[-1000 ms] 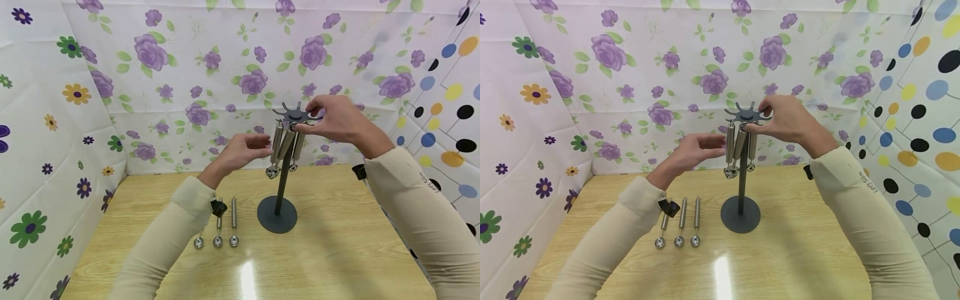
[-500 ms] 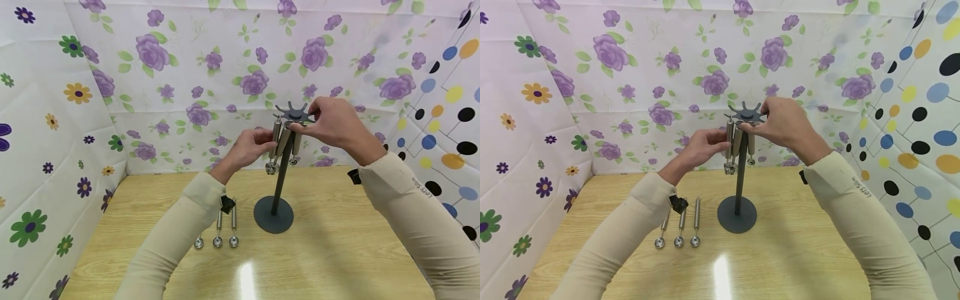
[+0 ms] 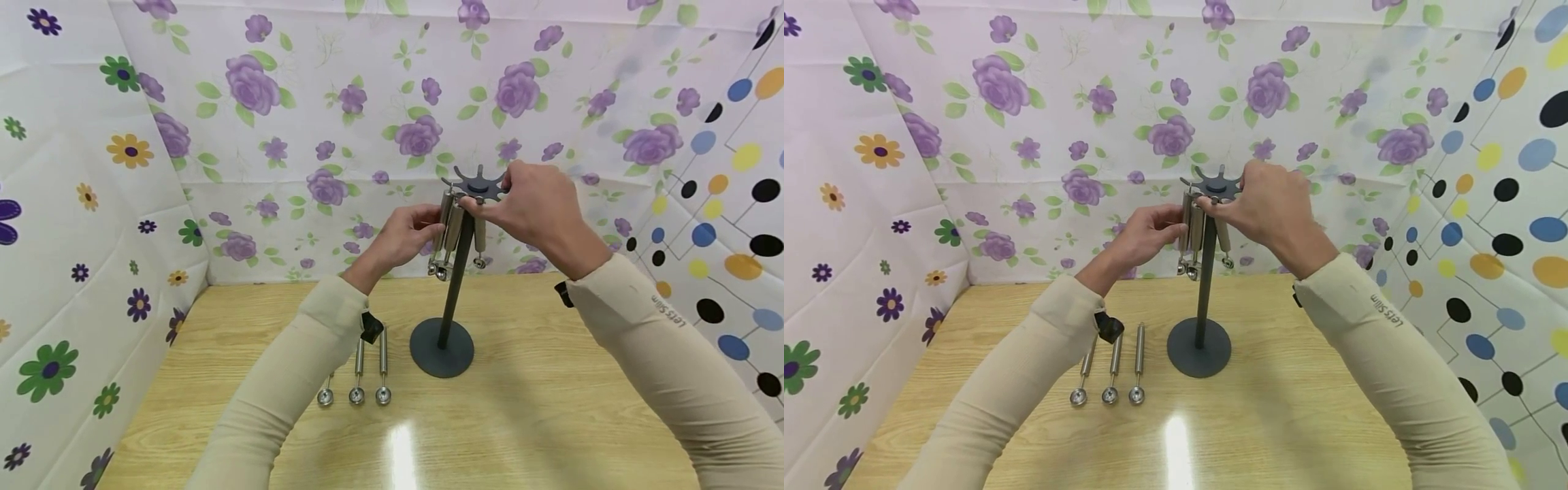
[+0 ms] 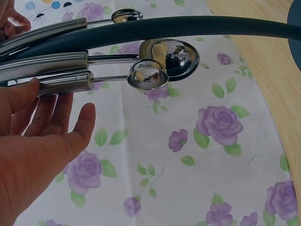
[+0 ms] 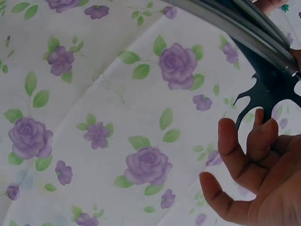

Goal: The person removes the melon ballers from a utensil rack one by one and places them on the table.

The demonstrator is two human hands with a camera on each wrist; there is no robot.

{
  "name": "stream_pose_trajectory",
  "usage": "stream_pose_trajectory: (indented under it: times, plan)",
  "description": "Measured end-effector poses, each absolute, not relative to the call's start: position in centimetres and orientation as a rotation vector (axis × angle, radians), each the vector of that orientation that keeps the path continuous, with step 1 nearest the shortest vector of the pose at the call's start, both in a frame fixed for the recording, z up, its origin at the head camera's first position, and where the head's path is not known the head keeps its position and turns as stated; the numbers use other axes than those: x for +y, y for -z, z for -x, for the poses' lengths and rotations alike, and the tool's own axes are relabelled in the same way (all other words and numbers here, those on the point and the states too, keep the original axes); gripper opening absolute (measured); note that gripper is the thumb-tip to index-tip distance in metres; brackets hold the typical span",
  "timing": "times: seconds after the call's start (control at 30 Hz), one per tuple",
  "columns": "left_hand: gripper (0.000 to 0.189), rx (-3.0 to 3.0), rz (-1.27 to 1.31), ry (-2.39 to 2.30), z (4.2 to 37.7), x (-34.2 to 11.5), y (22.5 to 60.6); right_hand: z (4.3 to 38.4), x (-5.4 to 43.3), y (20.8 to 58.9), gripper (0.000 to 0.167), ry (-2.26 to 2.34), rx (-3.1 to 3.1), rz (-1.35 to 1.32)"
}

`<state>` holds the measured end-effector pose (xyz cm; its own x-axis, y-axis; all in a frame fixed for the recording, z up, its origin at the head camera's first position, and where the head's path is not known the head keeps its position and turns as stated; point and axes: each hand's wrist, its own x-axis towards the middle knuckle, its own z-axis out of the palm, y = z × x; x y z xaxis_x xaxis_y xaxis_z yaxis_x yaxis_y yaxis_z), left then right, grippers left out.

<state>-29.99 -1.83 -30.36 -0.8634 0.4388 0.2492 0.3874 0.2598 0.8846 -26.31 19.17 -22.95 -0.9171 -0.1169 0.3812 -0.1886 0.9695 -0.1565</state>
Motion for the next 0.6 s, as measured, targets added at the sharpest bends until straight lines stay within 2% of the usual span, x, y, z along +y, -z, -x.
stream_pose_trajectory:
  times: [0.27, 0.5, 0.6]
  plan:
    - [0.036, 2.431, -0.81, -1.701, 30.3, -1.8, 30.4, 26.0, 18.9, 22.7, 0.078, -0.257, -2.763, -0.213]
    - [0.037, 2.392, -0.78, -1.721, 30.4, -1.8, 30.5, 26.0, 19.9, 21.7, 0.092, -0.53, -2.929, -0.342]
    - [0.037, 2.376, -0.787, -1.733, 30.4, -1.9, 30.6, 26.1, 20.7, 21.5, 0.092, -0.61, -2.922, -0.401]
